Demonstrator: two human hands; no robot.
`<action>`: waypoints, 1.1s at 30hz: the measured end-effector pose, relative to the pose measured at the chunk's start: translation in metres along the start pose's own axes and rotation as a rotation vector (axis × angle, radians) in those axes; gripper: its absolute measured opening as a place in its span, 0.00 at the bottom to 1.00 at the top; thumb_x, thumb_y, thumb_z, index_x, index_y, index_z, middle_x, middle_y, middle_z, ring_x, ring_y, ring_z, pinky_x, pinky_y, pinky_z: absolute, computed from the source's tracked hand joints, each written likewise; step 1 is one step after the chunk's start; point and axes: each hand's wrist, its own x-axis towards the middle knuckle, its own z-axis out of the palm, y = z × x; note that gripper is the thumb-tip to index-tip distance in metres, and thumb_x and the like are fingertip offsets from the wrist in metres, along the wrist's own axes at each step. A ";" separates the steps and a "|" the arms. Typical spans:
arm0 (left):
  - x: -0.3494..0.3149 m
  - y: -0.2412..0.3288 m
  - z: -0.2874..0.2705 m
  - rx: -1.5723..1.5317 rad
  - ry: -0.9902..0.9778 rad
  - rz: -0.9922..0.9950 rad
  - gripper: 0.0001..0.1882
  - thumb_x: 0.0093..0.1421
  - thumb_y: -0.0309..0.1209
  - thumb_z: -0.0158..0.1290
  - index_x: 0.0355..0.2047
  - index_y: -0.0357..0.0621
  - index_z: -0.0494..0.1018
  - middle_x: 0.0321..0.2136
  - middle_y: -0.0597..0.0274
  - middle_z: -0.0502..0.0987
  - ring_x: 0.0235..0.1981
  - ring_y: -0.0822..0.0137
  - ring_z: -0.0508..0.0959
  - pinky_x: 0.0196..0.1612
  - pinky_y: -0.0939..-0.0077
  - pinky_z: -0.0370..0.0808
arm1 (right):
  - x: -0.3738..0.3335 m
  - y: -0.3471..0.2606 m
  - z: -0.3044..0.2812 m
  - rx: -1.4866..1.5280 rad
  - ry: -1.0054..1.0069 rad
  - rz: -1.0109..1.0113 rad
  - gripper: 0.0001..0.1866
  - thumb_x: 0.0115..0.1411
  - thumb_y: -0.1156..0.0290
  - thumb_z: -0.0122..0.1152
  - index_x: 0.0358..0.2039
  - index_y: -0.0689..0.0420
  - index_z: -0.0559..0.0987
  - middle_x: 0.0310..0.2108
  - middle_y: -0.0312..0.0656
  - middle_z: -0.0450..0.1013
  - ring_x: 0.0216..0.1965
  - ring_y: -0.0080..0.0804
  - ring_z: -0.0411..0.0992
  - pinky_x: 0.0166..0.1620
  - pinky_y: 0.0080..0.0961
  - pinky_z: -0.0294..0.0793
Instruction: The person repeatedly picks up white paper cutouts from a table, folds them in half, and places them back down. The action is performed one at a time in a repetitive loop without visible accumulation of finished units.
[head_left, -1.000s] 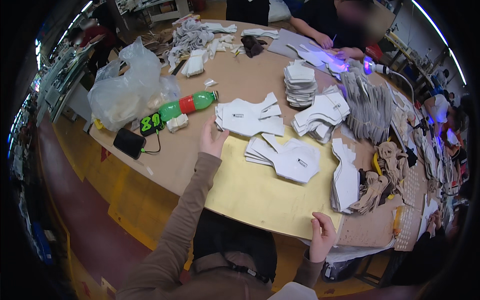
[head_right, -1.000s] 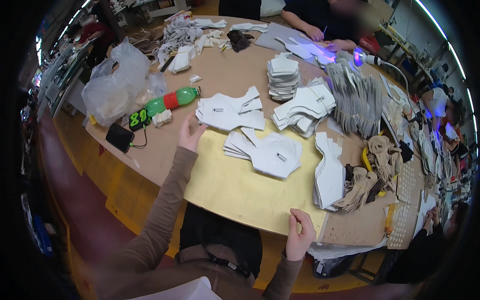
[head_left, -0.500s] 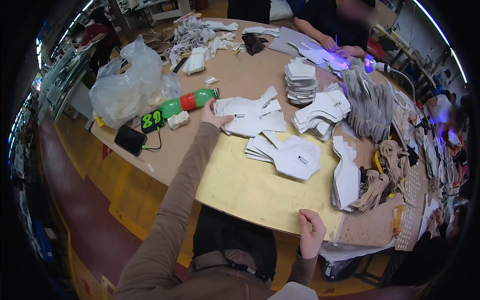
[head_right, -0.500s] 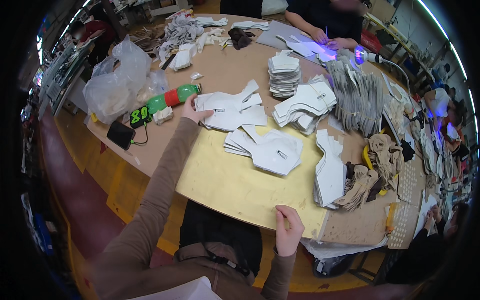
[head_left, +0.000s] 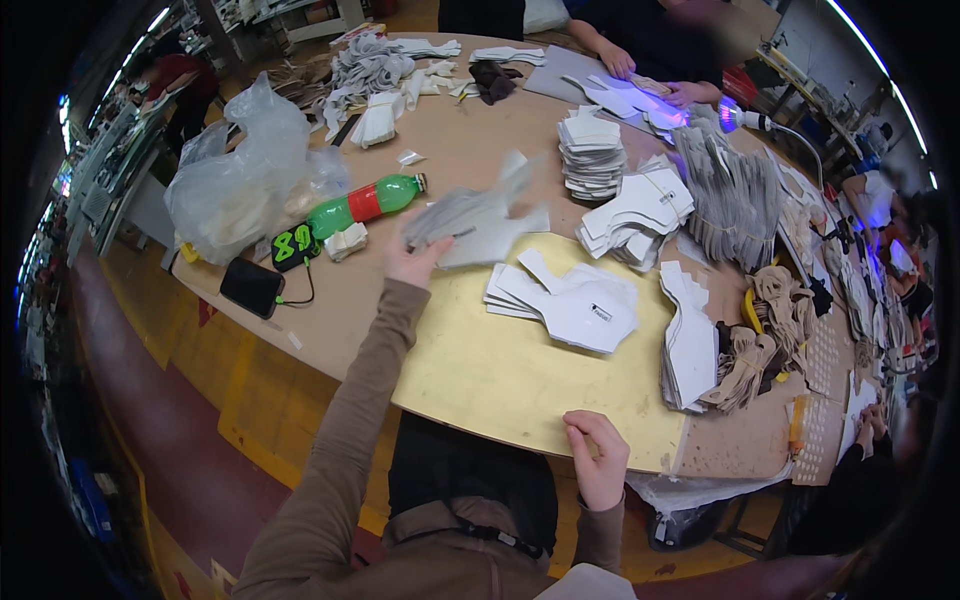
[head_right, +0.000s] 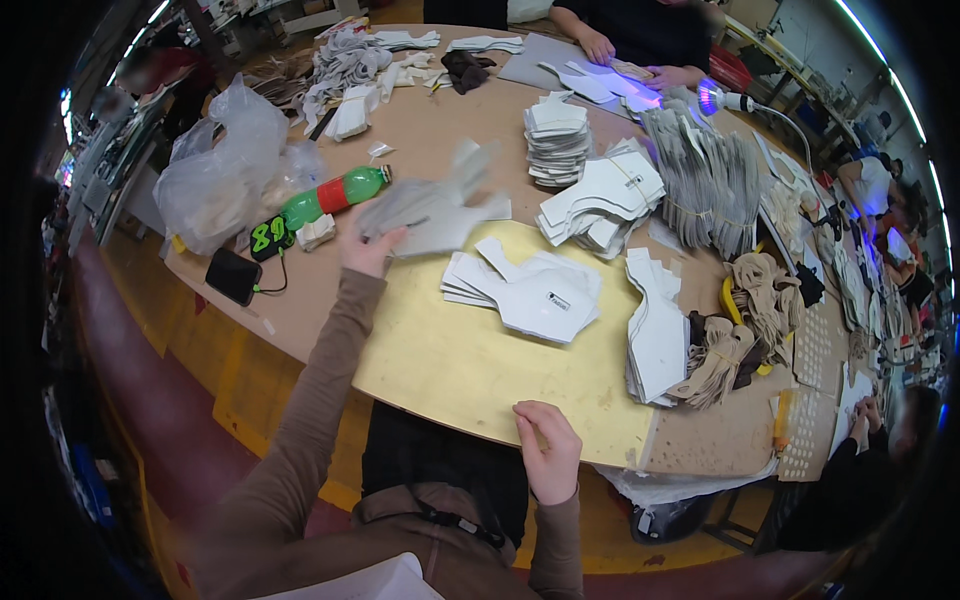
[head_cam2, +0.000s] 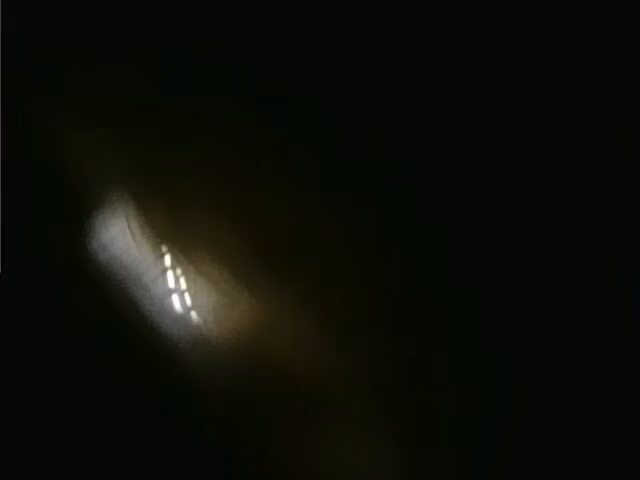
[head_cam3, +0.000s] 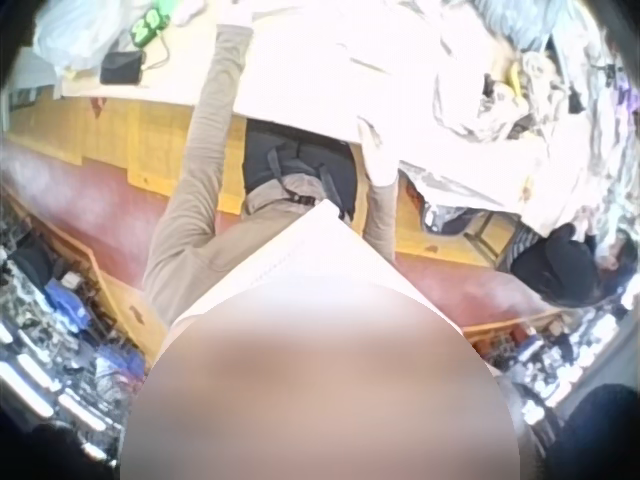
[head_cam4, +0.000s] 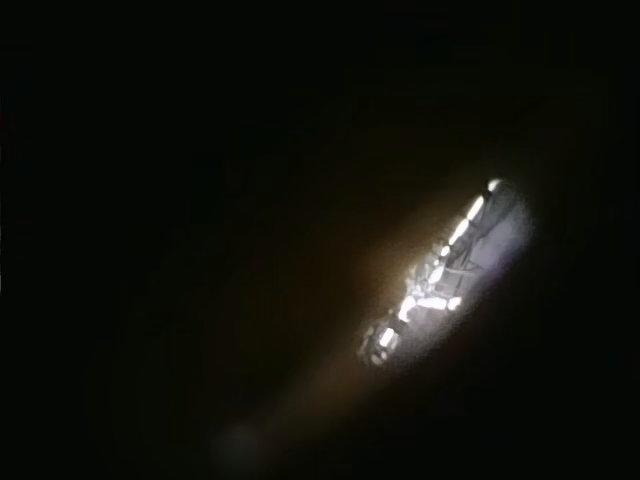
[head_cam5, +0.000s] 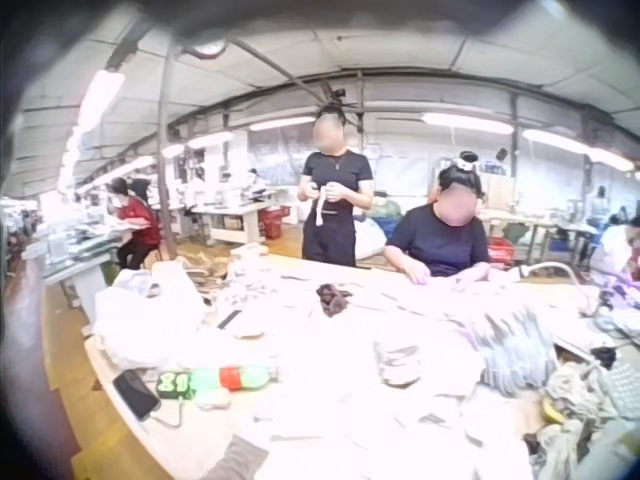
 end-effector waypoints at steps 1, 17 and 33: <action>-0.004 0.009 -0.005 0.002 0.029 0.069 0.33 0.50 0.18 0.69 0.57 0.35 0.69 0.48 0.59 0.78 0.50 0.69 0.78 0.55 0.73 0.75 | 0.000 -0.002 -0.002 -0.017 0.011 -0.004 0.07 0.60 0.83 0.62 0.39 0.66 0.82 0.39 0.47 0.79 0.41 0.36 0.78 0.48 0.27 0.76; -0.147 0.061 -0.028 0.152 -0.671 0.045 0.23 0.52 0.17 0.63 0.50 0.38 0.78 0.50 0.51 0.81 0.53 0.54 0.81 0.58 0.67 0.76 | 0.018 0.041 0.043 0.670 -0.090 0.116 0.60 0.53 0.79 0.74 0.75 0.52 0.41 0.65 0.47 0.56 0.65 0.37 0.62 0.67 0.40 0.64; 0.097 -0.042 -0.011 0.655 -0.370 -0.340 0.40 0.44 0.35 0.75 0.58 0.37 0.74 0.50 0.54 0.82 0.49 0.65 0.81 0.55 0.73 0.75 | 0.028 0.046 0.047 0.645 0.116 0.200 0.25 0.64 0.84 0.56 0.62 0.62 0.67 0.64 0.44 0.61 0.55 0.34 0.71 0.60 0.30 0.72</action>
